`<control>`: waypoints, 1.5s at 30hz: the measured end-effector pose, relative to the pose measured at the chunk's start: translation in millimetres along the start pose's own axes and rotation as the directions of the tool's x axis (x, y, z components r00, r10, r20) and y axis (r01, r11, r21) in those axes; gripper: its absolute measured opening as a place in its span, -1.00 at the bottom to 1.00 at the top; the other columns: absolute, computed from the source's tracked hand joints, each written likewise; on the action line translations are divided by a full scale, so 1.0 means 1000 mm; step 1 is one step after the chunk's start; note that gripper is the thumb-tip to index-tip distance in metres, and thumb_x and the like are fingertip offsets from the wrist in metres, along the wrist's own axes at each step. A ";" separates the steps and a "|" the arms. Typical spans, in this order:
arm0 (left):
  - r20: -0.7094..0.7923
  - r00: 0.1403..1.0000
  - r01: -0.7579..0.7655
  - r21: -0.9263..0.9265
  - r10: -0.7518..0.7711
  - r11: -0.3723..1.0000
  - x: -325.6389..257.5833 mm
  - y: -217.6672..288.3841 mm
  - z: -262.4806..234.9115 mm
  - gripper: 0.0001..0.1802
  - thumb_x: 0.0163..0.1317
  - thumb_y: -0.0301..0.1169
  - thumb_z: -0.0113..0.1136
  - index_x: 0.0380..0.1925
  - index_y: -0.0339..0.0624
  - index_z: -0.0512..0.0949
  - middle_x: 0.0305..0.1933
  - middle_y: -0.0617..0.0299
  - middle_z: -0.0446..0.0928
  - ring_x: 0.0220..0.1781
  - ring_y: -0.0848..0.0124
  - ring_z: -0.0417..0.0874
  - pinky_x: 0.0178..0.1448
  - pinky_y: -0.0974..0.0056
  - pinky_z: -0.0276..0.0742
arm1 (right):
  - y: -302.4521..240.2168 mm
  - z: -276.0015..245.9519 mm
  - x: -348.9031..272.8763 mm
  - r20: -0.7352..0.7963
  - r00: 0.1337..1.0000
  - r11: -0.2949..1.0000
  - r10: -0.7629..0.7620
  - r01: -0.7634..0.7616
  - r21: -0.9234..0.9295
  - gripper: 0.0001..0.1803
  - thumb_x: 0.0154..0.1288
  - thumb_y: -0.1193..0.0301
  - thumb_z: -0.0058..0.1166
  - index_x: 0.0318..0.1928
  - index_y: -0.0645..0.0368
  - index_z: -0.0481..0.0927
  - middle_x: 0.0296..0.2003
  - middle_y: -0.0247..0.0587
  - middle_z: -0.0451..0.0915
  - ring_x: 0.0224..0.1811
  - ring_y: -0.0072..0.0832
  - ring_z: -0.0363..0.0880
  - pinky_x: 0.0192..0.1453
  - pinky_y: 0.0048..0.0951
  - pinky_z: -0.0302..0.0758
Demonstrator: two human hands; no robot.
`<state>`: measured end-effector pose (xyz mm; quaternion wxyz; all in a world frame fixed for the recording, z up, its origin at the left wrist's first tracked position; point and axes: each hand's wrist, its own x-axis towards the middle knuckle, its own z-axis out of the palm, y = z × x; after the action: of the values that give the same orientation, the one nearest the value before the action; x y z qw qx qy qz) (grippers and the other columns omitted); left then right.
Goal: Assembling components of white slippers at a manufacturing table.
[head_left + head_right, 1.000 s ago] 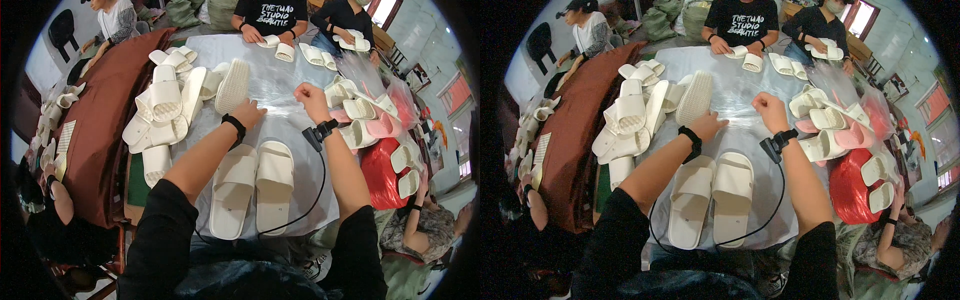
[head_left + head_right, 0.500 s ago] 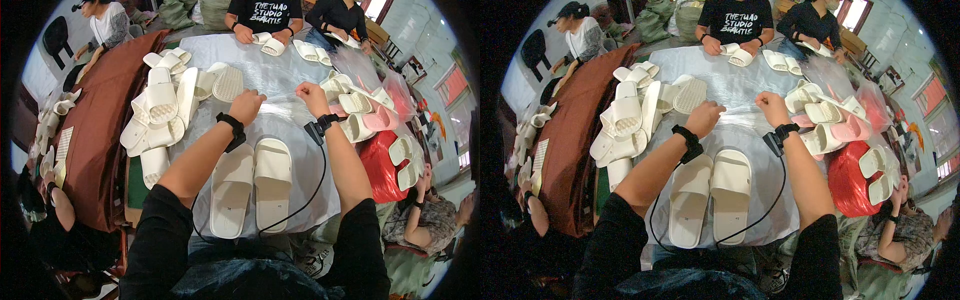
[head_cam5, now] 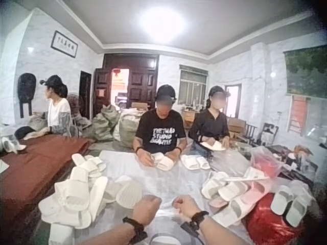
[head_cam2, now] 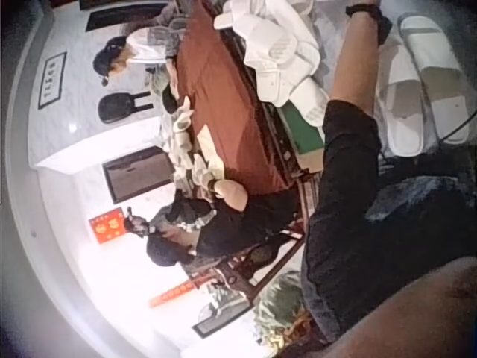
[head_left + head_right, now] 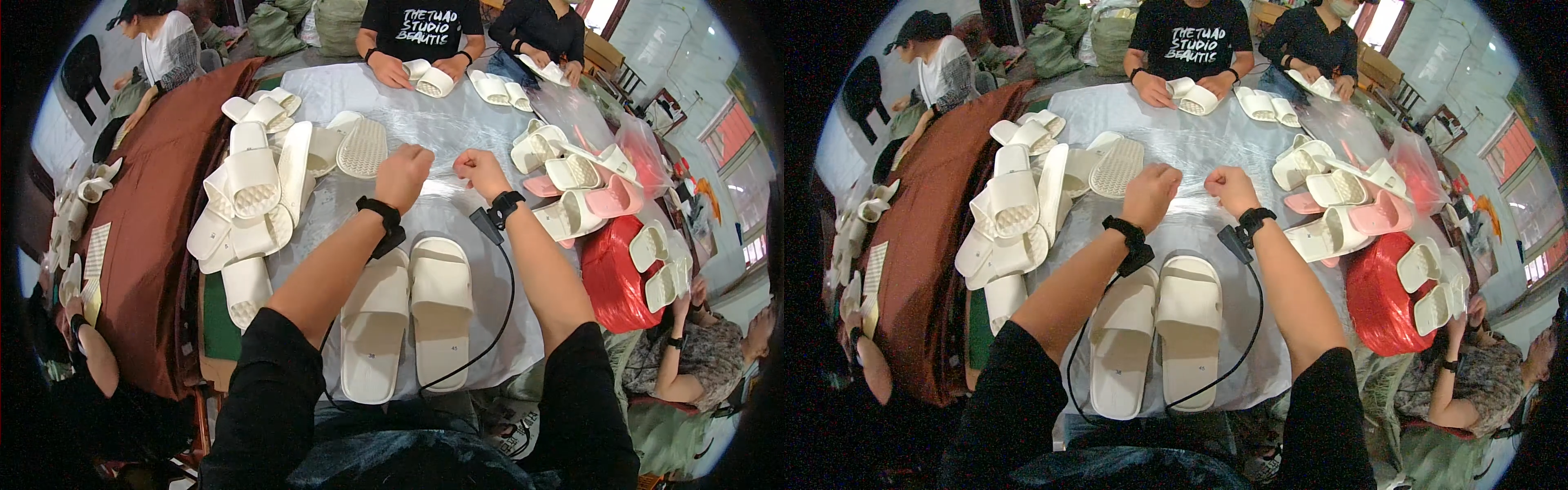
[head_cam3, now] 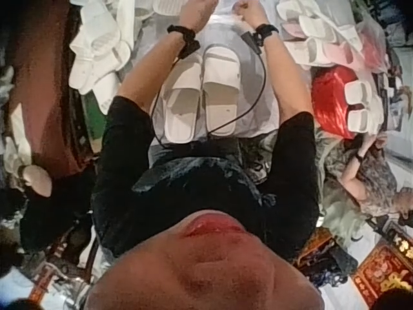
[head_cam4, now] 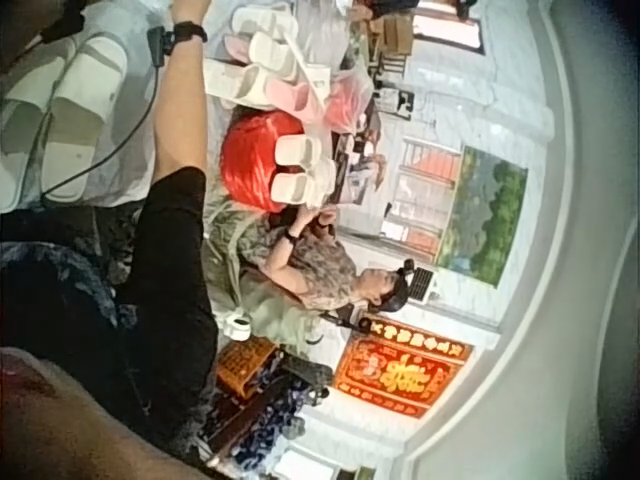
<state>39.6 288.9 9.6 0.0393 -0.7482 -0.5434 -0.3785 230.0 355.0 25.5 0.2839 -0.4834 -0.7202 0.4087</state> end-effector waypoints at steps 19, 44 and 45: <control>0.385 0.921 0.018 -0.217 0.068 0.976 -0.026 -0.054 0.048 -0.42 0.08 -0.65 0.00 0.13 0.08 0.48 0.19 -0.08 0.35 0.24 0.00 0.35 0.27 0.13 0.34 | -0.121 -0.122 -0.051 -0.427 0.774 0.878 -0.468 0.462 -0.125 -0.89 0.15 0.45 0.13 -0.43 0.24 0.55 -0.57 -0.38 0.50 -0.48 -0.63 0.40 -0.35 -0.52 0.37; 0.601 0.789 0.550 -0.783 0.126 0.288 -0.098 0.126 -0.167 -0.52 0.40 -0.15 -0.03 0.19 -0.22 0.41 -0.02 0.25 0.57 0.01 0.51 0.52 0.00 0.40 0.46 | -0.136 -0.107 -0.237 -0.787 0.540 0.779 -0.298 0.614 0.126 -0.91 0.31 0.44 0.08 -0.33 0.19 0.51 -0.58 -0.55 0.34 -0.61 -0.80 0.16 -0.55 -0.68 0.05; 0.606 0.787 0.585 -0.792 0.113 0.175 -0.117 0.136 -0.174 -0.48 0.41 -0.12 -0.07 0.22 -0.23 0.36 -0.03 0.25 0.57 0.02 0.51 0.53 -0.01 0.41 0.46 | -0.145 -0.087 -0.249 -0.774 0.535 0.807 -0.338 0.589 0.054 -0.92 0.31 0.47 0.07 -0.31 0.22 0.51 -0.56 -0.53 0.37 -0.57 -0.78 0.21 -0.51 -0.69 0.12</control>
<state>48.5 59.7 109.9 -0.6516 -0.5747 -0.2873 -0.4032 324.9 122.6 190.7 0.7185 -0.3422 -0.5732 0.1951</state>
